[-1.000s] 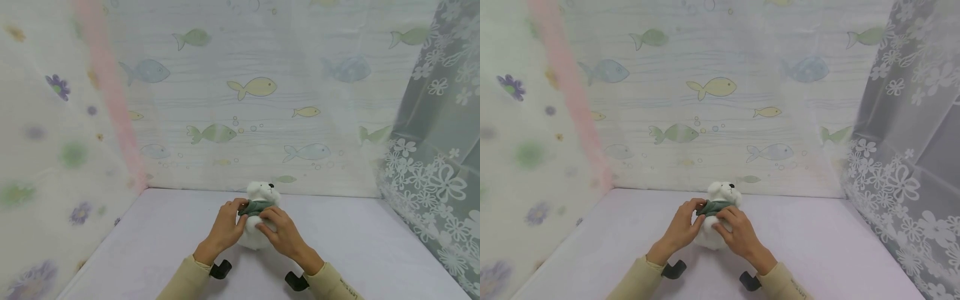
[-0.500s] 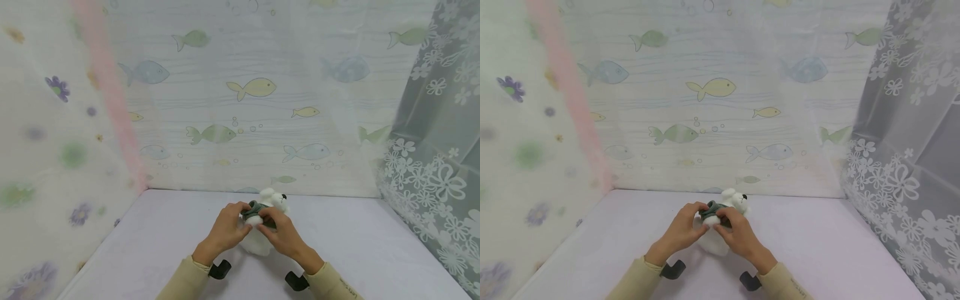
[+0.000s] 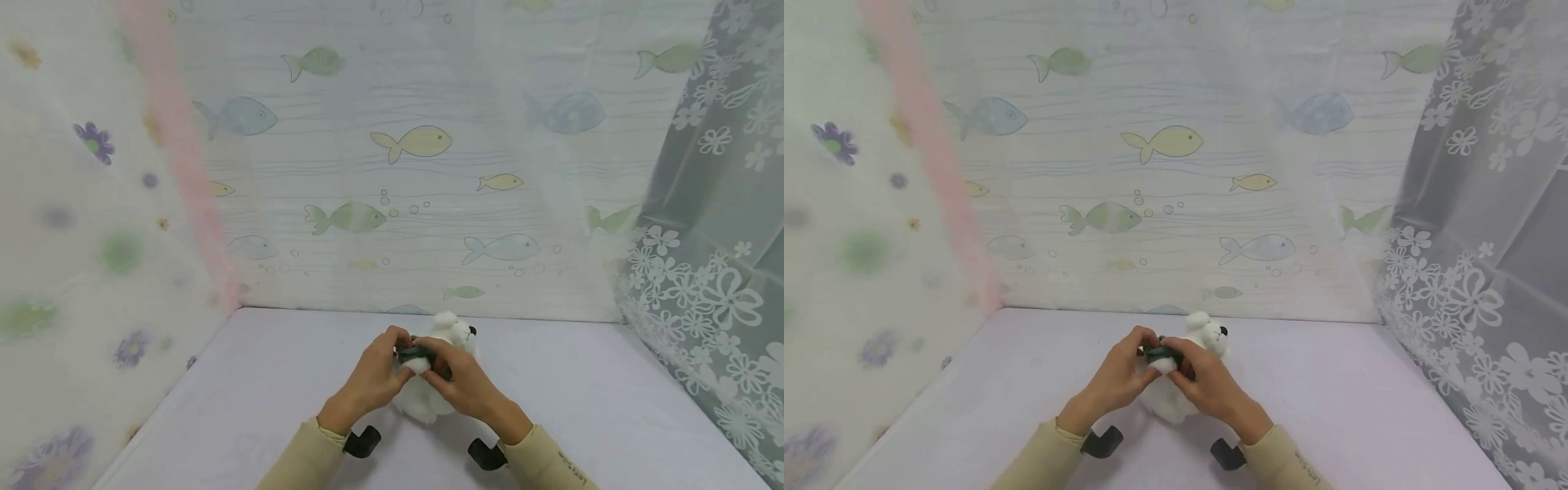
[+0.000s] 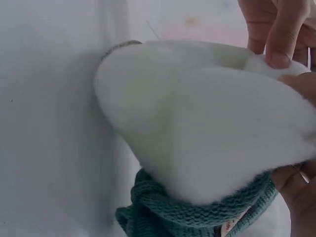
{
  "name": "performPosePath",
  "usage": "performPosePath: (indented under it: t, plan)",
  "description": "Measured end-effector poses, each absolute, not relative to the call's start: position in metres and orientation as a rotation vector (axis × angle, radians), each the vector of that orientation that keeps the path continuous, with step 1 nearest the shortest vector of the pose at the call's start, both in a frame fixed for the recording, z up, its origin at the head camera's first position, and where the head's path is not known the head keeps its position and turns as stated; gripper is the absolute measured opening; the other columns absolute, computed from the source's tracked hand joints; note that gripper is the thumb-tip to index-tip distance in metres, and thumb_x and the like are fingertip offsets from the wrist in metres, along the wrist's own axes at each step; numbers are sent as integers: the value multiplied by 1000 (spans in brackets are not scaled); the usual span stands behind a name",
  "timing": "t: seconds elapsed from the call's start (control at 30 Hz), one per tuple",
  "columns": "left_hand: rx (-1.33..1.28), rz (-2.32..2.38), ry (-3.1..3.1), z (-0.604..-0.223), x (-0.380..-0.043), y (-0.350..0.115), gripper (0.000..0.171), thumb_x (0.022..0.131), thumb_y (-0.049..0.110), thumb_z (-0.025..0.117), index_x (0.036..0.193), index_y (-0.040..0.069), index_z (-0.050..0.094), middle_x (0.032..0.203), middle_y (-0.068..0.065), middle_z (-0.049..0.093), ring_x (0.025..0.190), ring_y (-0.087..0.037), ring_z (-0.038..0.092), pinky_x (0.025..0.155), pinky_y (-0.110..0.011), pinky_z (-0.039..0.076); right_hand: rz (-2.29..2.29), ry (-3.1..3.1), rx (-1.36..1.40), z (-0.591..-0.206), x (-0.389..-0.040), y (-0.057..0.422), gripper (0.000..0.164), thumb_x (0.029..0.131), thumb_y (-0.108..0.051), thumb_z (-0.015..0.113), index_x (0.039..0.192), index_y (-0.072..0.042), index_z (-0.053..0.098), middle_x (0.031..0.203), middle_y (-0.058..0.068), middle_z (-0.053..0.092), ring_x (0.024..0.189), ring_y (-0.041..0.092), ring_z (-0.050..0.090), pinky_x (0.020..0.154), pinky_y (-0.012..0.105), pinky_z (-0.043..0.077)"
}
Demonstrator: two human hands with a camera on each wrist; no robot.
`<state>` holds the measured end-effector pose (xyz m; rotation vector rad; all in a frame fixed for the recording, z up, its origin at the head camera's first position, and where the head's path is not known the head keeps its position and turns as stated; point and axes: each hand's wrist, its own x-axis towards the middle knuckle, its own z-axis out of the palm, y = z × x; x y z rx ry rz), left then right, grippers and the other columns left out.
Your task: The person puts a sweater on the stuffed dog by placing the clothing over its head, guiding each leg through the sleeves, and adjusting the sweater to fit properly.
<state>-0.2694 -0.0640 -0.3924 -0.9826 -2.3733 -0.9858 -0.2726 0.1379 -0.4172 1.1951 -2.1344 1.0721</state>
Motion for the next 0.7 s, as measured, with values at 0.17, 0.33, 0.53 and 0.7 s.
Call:
performPosePath:
  t: [0.17,0.33,0.53,0.7]
  plan:
    - [-981,-977,-2354,-395,-270,-62,45,76,-1,78,109,6,49,100,-2,58,92,-15,55,77,-31,48,1079,-2188,1199,-417,-273,141,49,84,0,71,129,-5,52,102,-2,60,68,4,50,58,19,47]
    - [-986,-978,-2365,-396,-268,-59,40,76,-6,75,104,7,49,98,-4,58,88,-15,55,77,-30,49,1046,-2199,1184,-415,-274,141,41,83,-3,73,120,-7,56,97,-5,58,65,2,45,54,17,43]
    - [-1003,-953,-2335,-397,-265,-54,42,72,-17,70,98,8,48,91,-2,54,82,-14,50,72,-26,48,978,-2216,1140,-413,-271,140,29,81,-3,75,102,-12,57,84,-10,50,64,1,41,53,16,39]
    - [-1010,-949,-2263,-401,-267,-52,44,70,-17,71,99,7,49,93,-2,54,85,-13,50,74,-27,48,954,-2185,1109,-414,-271,141,30,78,0,76,95,-13,55,81,-10,49,65,1,43,54,16,40]
